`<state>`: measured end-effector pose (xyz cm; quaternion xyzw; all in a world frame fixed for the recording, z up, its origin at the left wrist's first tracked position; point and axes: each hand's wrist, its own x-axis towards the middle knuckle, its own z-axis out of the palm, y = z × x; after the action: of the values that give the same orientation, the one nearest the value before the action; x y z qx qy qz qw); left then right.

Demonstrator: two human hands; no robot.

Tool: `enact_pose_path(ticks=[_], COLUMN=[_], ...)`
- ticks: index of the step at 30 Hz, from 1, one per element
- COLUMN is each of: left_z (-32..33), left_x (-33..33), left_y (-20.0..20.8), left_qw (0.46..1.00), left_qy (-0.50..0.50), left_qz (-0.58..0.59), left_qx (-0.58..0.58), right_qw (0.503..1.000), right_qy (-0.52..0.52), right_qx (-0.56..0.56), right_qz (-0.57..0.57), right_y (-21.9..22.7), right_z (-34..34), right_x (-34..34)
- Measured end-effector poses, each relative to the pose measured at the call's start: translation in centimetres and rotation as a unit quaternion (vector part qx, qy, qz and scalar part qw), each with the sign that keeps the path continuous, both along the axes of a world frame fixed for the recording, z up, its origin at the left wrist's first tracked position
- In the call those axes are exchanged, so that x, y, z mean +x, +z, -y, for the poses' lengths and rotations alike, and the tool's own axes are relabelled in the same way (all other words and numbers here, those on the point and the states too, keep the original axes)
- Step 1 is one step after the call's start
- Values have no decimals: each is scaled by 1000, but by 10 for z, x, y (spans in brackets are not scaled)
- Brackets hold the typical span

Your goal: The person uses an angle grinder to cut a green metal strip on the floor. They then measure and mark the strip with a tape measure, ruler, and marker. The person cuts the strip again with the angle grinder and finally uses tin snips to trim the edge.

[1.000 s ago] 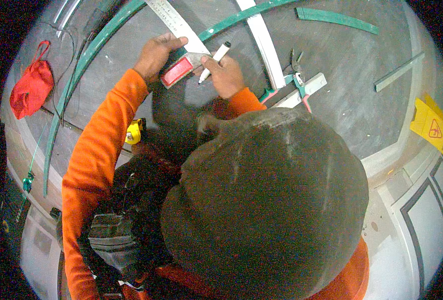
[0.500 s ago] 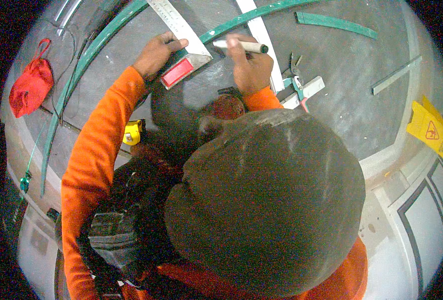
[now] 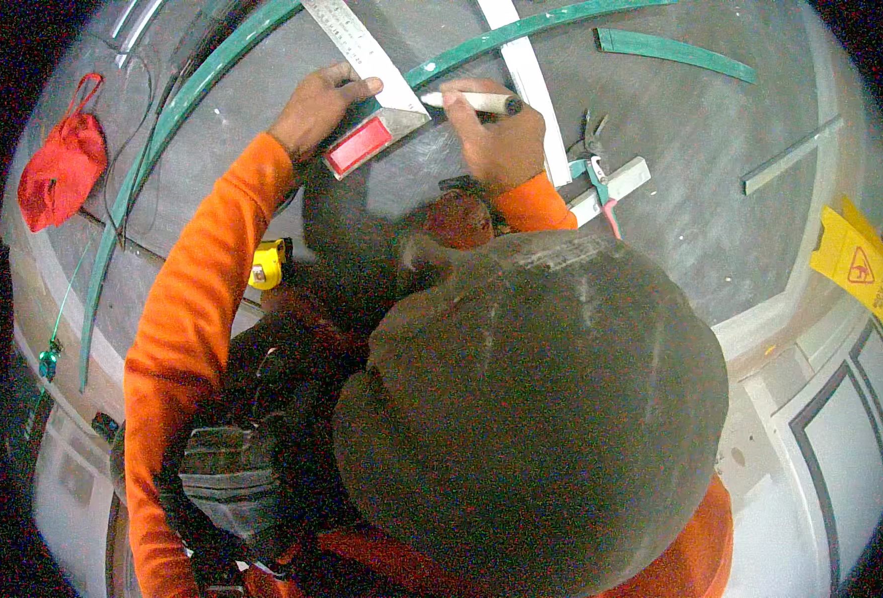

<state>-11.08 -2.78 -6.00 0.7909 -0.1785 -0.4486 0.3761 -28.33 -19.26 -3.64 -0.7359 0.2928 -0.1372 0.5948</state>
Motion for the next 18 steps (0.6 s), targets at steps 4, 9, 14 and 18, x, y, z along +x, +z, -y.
enact_pose_path(ticks=[4, 9, 14, 18], left_z=[-7, -43, -106, -154], left_x=[-10, 8, 61, 78], left_y=[8, 32, 32, 34], left_qw=[983, 956, 944, 995], left_qy=[115, 185, 178, 16], left_qz=[-123, -218, -276, -38], left_qx=[-74, -74, -4, 93], right_qw=[994, 994, 978, 962], right_qy=[-66, -86, 15, 65], right_qx=[-79, 66, -208, -264], right_qz=[-20, -3, -29, -33], right_y=[-6, -21, -4, -17], right_z=[14, 30, 31, 33], right_x=[-8, 4, 20, 48])
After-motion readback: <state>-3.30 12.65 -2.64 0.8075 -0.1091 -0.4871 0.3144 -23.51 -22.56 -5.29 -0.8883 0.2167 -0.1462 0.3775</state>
